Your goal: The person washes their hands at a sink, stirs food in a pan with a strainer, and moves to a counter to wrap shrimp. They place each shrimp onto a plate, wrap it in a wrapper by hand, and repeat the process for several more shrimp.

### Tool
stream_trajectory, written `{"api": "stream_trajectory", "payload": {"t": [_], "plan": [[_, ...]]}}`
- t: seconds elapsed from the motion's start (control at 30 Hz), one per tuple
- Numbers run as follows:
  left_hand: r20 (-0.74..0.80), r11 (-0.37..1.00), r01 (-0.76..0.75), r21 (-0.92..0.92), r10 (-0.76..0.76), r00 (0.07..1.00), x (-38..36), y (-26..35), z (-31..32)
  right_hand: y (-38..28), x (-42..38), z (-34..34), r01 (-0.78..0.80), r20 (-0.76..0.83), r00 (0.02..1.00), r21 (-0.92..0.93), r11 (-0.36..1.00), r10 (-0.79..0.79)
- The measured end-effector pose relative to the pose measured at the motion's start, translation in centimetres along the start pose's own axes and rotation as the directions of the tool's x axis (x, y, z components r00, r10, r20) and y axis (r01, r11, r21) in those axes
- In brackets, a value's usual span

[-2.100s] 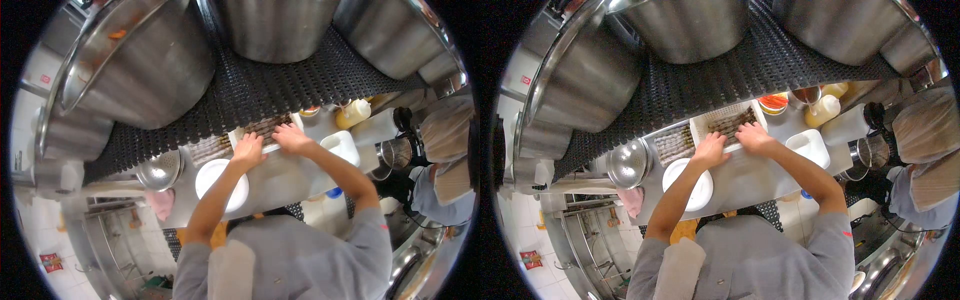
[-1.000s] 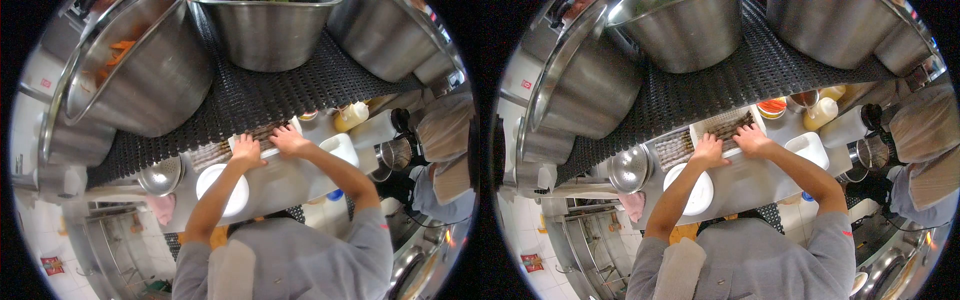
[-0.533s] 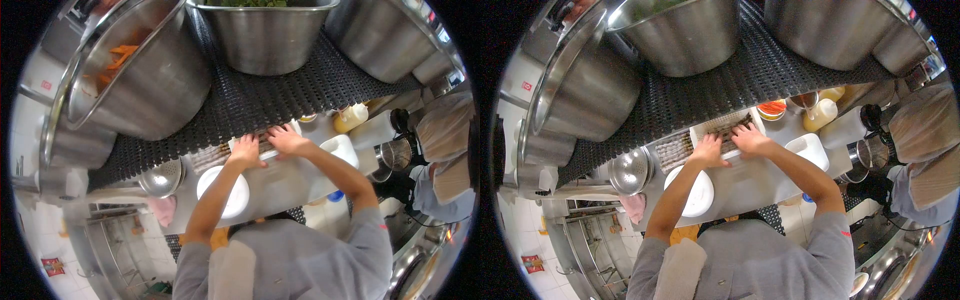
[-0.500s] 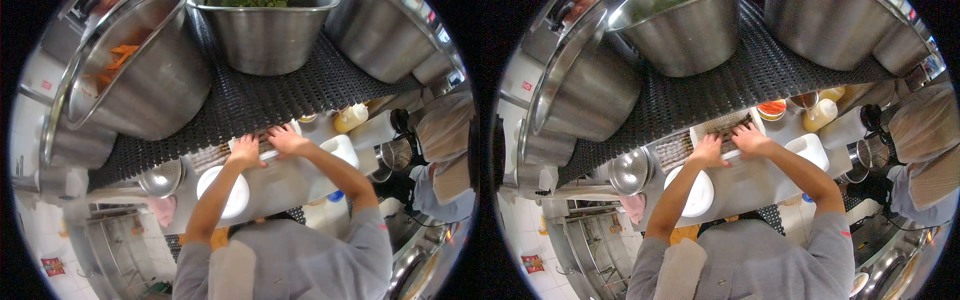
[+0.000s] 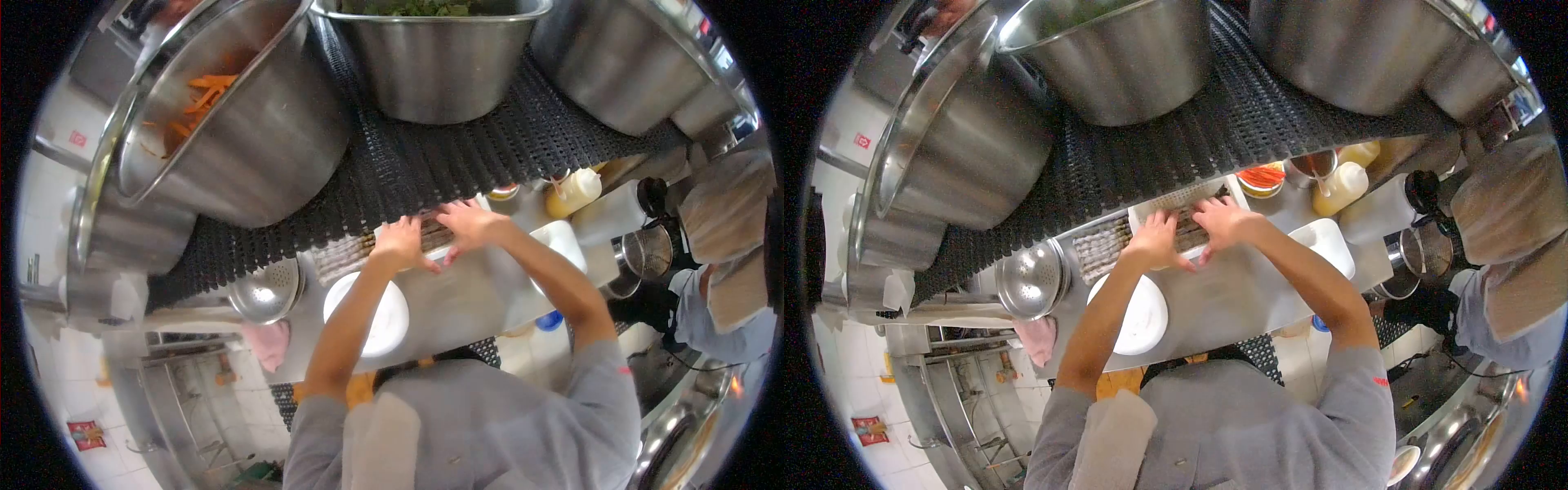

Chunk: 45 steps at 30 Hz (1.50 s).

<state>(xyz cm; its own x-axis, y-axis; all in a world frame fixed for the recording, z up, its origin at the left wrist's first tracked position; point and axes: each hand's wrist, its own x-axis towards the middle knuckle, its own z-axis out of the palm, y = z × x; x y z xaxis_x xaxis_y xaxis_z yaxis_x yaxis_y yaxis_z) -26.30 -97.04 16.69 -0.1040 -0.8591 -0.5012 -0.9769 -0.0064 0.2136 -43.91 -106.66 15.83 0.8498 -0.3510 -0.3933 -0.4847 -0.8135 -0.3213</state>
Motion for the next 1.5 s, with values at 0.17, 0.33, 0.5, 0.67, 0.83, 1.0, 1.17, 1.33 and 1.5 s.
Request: {"api": "stream_trajectory", "payload": {"t": [0.17,0.33,0.5,0.67,0.83,1.0,1.17,1.33,1.5], "plan": [[-0.019,1.0,0.001,0.01,-0.001,1.0,1.6,-0.9,1.5,0.2,0.7,0.8,0.012,0.004,1.0,-0.032,0.999,-0.012],[-0.007,0.999,-0.035,0.001,0.035,0.999,2.2,-1.3,1.8,-0.1,0.5,0.0,-0.002,0.066,0.998,0.006,1.0,0.002],[-0.04,0.998,-0.055,-0.013,0.055,0.998,2.6,-1.6,2.2,-0.3,0.5,0.0,-0.012,0.068,0.998,-0.026,1.0,0.014],[0.006,0.998,-0.031,-0.06,0.032,0.999,1.8,-1.4,0.0,-0.5,0.0,-2.6,-0.07,0.14,0.988,0.021,0.997,0.067],[-0.005,1.0,-0.006,-0.02,0.006,1.0,2.0,-1.5,-0.4,0.1,1.0,-2.4,-0.046,0.157,0.986,-0.027,0.999,0.05],[0.099,1.0,-0.027,0.002,0.027,0.995,2.6,-1.8,0.0,0.3,2.1,-1.9,-0.056,0.225,0.972,-0.069,0.996,0.07],[0.129,1.0,-0.028,-0.008,0.029,0.991,2.9,-2.0,-0.3,-0.1,2.2,-2.1,-0.093,0.205,0.972,-0.099,0.991,0.112],[0.146,1.0,0.001,0.019,-0.004,0.989,2.3,-1.5,-0.7,0.5,3.5,-1.8,-0.093,0.305,0.945,-0.102,0.99,0.12],[0.01,0.999,-0.024,0.023,0.024,1.0,1.8,-1.3,-0.9,1.1,4.8,-1.4,-0.041,0.352,0.93,-0.179,0.983,0.103]]}}
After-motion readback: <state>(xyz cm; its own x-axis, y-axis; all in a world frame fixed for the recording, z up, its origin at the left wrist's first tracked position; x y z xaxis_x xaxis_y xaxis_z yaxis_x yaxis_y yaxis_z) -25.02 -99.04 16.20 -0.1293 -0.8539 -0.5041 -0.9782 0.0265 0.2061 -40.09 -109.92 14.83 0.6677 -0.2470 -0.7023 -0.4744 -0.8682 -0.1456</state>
